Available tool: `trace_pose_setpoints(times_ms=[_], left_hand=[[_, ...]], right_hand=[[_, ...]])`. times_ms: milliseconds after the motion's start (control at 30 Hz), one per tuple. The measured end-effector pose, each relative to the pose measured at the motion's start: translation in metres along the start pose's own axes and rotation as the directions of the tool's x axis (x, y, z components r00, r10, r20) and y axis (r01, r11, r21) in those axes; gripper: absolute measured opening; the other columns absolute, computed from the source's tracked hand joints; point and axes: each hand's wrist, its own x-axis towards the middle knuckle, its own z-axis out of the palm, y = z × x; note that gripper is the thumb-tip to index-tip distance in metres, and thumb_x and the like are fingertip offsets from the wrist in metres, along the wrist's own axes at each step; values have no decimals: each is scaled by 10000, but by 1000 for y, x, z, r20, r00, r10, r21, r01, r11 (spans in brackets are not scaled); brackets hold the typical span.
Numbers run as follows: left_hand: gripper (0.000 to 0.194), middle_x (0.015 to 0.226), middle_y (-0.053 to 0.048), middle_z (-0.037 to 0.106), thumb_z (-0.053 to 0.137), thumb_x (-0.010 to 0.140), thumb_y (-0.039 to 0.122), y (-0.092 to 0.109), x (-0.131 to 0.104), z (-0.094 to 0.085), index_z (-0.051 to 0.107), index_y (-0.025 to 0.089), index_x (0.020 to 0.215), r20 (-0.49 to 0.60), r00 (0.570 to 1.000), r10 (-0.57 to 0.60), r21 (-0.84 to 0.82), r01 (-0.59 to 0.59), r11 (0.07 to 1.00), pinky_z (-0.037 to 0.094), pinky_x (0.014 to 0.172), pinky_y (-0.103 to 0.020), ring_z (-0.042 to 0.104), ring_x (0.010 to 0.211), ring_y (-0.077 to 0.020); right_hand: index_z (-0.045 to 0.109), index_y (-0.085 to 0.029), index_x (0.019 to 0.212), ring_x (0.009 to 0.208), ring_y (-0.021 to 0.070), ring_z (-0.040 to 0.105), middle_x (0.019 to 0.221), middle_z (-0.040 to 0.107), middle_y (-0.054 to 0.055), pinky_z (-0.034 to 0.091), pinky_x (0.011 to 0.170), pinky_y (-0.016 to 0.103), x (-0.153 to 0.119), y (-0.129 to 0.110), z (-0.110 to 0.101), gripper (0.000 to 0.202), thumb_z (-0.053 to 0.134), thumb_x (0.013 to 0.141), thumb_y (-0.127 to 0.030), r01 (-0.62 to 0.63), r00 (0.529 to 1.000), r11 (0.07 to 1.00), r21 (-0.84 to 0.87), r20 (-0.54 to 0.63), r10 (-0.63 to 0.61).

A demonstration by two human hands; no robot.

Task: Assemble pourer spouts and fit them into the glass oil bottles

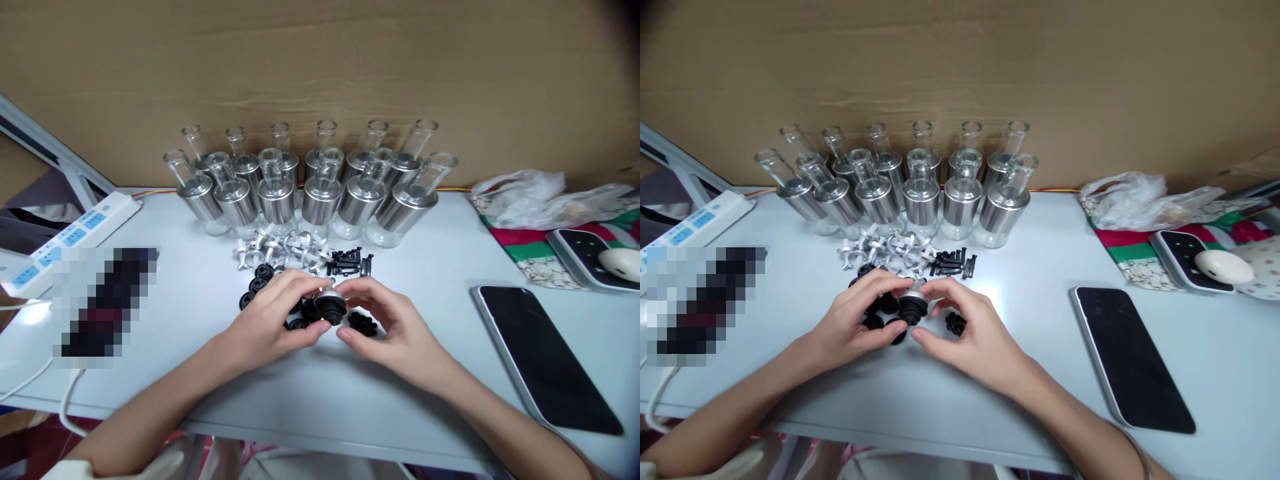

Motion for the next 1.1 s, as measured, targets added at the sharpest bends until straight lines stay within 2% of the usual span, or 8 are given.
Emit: trace_pose_setpoints(times_ms=[167,300,467,700,900,1100], left_hand=[[192,915,-49,627,543,849,281,1,0,3,501,173,1002,10,998,-67,69,66,995,449,745,-300,583,842,-181],[147,813,-49,609,505,835,295,2,0,3,508,158,888,50,999,-4,177,-5,984,401,688,-319,556,753,-191],[132,802,-66,621,506,812,250,6,-1,4,513,142,887,-1,999,52,263,-50,964,376,672,-335,573,740,-204],[131,783,-58,633,495,805,254,7,-1,5,507,144,877,-24,998,58,260,-50,964,361,655,-335,598,713,-200],[144,760,-54,626,475,797,267,7,-2,4,521,144,856,7,1000,30,252,-31,967,354,655,-336,584,686,-192],[172,776,-56,634,496,780,288,7,-1,4,536,144,865,22,999,35,261,-40,965,354,660,-338,588,686,-195]], right_hand=[[559,-217,1016,826,161,644,953,656,40,538,761,288,-1,0,2,268,644,765,-179,17,999,1000,-19,-30,-17],[561,-207,1037,806,180,660,947,673,57,545,743,311,-1,-2,1,295,613,750,-161,60,998,993,-99,-17,-62],[559,-188,1062,808,177,672,957,687,68,549,748,302,-3,0,0,336,581,731,-132,144,989,974,-176,-15,-148],[577,-177,1056,771,167,694,930,716,69,572,732,271,-2,-2,1,331,569,729,-132,161,986,968,-194,-15,-167],[597,-180,1038,740,171,704,881,729,59,584,701,260,-2,-5,0,305,600,734,-161,157,986,965,-209,-20,-165],[603,-195,1050,770,185,711,914,736,58,587,706,267,-2,-3,0,330,595,725,-140,204,976,946,-253,-27,-217]])
